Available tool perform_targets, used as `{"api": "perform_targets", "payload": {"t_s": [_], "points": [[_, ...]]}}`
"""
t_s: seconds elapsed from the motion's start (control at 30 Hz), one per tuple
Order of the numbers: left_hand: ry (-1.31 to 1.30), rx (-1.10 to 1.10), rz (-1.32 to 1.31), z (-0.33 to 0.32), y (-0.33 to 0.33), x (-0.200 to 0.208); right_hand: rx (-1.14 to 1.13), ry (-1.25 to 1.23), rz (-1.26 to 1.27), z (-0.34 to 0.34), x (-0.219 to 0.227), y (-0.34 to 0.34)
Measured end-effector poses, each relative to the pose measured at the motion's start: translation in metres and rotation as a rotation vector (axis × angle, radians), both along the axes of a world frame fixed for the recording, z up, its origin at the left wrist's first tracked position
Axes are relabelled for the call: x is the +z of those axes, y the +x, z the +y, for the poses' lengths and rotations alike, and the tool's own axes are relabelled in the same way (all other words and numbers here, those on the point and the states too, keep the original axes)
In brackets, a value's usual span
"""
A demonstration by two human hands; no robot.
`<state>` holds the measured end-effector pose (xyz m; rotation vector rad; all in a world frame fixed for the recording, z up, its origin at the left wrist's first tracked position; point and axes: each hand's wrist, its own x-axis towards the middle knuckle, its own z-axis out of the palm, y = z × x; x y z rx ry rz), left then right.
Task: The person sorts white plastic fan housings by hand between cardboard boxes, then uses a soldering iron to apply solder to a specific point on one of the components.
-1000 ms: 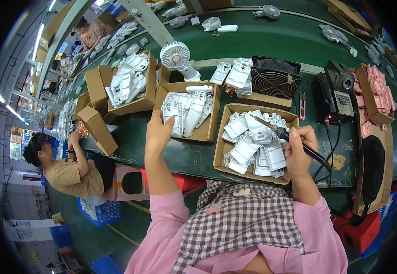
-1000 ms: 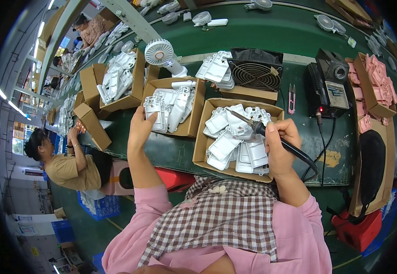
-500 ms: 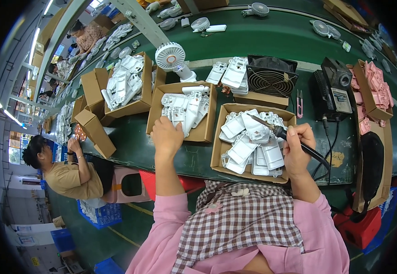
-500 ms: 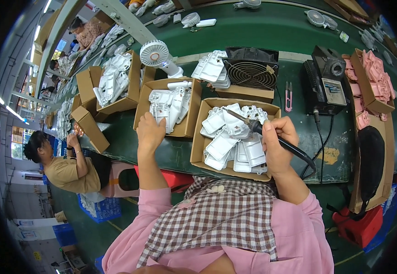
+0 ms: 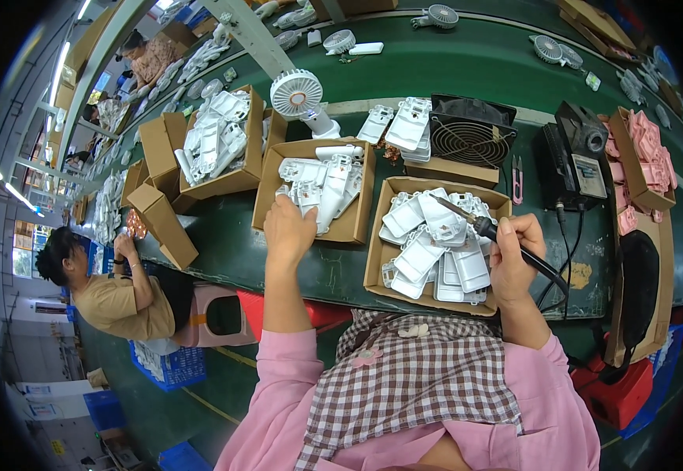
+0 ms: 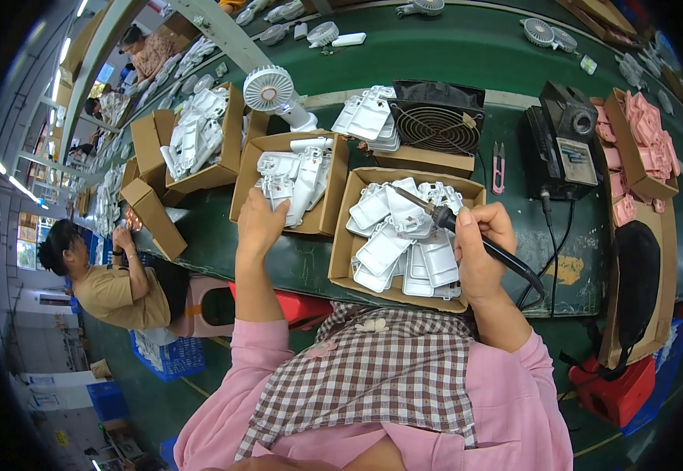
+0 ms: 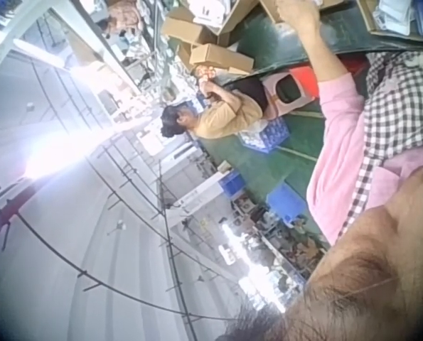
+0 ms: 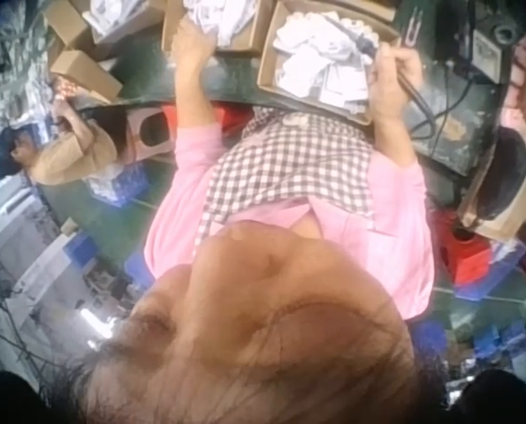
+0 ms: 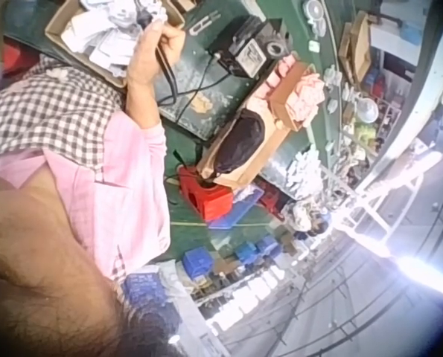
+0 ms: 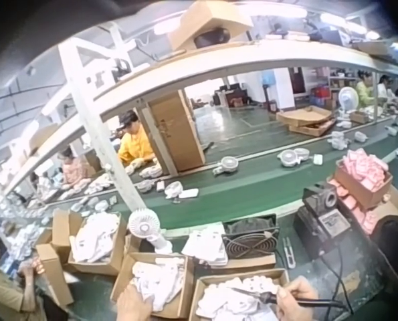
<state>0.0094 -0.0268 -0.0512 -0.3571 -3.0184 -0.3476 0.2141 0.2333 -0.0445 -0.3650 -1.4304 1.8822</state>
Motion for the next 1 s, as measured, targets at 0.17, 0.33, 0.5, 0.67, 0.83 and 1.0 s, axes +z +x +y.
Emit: {"api": "perform_targets", "payload": {"t_s": [0.17,0.33,0.5,0.67,0.83,1.0], "points": [[0.526,-0.061,-0.240,-0.032,-0.030,-0.015,0.004,0.006,0.013,0.000,0.000,-0.002],[1.177,-0.118,-0.623,-0.005,-0.031,0.022,-0.017,-0.032,-0.023,0.002,-0.003,0.003],[0.733,-0.278,-0.431,0.005,-0.062,-0.004,-0.034,-0.033,0.000,-0.001,-0.004,0.004],[0.672,-0.366,-0.553,-0.008,-0.063,0.002,-0.026,-0.044,0.018,0.000,-0.005,0.005],[0.819,-0.390,-0.900,-0.046,-0.074,0.008,-0.032,-0.020,0.000,0.000,-0.006,0.003],[1.036,-0.080,-0.787,-0.037,-0.055,0.038,-0.019,-0.031,-0.002,0.002,-0.004,0.000]]}}
